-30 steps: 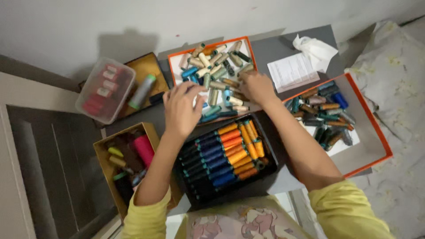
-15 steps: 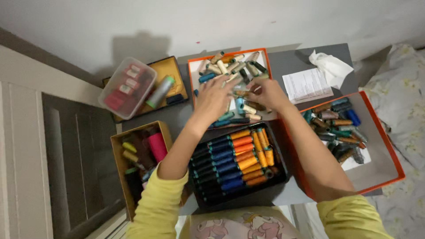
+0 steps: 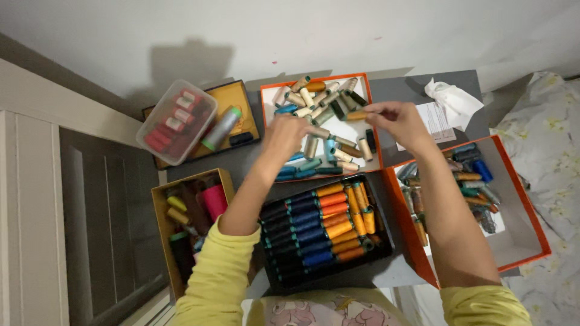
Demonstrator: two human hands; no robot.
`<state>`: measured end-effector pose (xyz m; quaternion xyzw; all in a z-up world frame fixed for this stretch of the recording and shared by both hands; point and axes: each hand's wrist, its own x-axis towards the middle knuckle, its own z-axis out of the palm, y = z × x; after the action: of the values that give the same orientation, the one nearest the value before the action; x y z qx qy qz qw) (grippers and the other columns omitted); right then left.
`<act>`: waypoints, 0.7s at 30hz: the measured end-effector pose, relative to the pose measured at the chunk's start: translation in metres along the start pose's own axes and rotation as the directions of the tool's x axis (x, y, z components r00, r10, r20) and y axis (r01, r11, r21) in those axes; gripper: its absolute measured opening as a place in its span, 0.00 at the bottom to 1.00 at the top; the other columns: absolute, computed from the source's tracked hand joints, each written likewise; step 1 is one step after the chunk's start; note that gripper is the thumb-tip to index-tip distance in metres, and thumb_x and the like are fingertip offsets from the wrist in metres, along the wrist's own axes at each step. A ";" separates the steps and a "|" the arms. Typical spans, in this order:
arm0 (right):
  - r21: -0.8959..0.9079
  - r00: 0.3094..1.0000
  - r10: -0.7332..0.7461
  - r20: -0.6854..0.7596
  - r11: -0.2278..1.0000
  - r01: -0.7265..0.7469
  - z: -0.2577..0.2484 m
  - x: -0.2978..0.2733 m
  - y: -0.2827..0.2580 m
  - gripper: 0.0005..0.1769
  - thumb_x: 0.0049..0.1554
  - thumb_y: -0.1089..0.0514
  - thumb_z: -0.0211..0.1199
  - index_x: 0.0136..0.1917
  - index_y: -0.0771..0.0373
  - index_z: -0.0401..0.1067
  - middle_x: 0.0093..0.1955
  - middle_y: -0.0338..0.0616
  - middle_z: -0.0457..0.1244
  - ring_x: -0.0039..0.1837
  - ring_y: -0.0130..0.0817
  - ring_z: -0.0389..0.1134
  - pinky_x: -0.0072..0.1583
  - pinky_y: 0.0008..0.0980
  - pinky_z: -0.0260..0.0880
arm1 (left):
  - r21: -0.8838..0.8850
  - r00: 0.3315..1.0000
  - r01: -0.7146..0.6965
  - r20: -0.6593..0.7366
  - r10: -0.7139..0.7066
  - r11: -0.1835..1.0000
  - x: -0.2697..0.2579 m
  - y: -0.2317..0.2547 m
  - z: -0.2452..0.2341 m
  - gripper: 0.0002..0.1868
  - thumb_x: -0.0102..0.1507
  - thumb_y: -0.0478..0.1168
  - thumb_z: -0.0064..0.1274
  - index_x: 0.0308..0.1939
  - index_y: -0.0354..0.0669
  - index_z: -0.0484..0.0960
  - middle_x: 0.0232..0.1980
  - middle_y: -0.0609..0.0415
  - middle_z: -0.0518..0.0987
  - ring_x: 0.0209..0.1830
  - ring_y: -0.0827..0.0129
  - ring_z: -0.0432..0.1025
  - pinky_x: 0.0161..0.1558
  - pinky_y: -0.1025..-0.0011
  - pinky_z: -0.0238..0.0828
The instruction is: The person sorts various colored thread spools by hand between several boxes and a tray on a desk.
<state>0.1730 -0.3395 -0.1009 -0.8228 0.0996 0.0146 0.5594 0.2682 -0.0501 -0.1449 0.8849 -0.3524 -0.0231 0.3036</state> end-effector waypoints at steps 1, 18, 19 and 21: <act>0.049 1.000 0.000 -0.009 0.999 0.000 -0.005 0.001 0.003 0.14 0.60 0.62 0.66 0.59 0.68 0.78 0.49 0.42 0.72 0.50 0.24 0.72 0.55 0.25 0.72 | 0.004 0.998 -0.001 -0.068 0.001 1.000 -0.005 -0.008 -0.006 0.08 0.64 0.42 0.57 0.35 0.49 0.90 0.33 0.45 0.83 0.37 0.50 0.78 0.45 0.53 0.73; 0.088 0.996 -0.002 -0.093 0.996 0.010 -0.025 -0.048 -0.113 0.13 0.64 0.60 0.64 0.60 0.67 0.78 0.47 0.45 0.71 0.52 0.28 0.73 0.58 0.27 0.73 | -0.210 0.960 -0.211 -0.229 0.161 0.955 0.002 0.077 -0.049 0.50 0.63 0.51 0.62 0.80 0.48 0.46 0.76 0.43 0.64 0.76 0.48 0.56 0.69 0.34 0.42; 0.138 0.992 -0.040 -0.118 0.989 0.056 -0.022 -0.048 -0.117 0.13 0.63 0.62 0.65 0.60 0.68 0.78 0.48 0.44 0.71 0.52 0.28 0.73 0.58 0.27 0.73 | -0.370 0.958 -0.254 -0.222 0.180 0.894 0.004 0.090 -0.048 0.45 0.66 0.49 0.59 0.78 0.39 0.50 0.73 0.44 0.69 0.73 0.45 0.58 0.66 0.33 0.44; 0.227 0.976 -0.116 -0.186 0.961 0.158 -0.020 -0.047 -0.123 0.12 0.63 0.65 0.67 0.60 0.68 0.78 0.50 0.44 0.71 0.52 0.29 0.73 0.58 0.28 0.75 | -0.457 0.996 -0.071 -0.080 0.038 0.887 0.006 0.112 -0.049 0.19 0.73 0.51 0.48 0.66 0.51 0.74 0.54 0.55 0.82 0.50 0.64 0.75 0.60 0.53 0.65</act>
<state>0.1474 -0.3071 0.0253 -0.7519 0.0909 -0.1072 0.6441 0.2170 -0.0922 -0.0420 0.7781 -0.3510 -0.0669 0.5165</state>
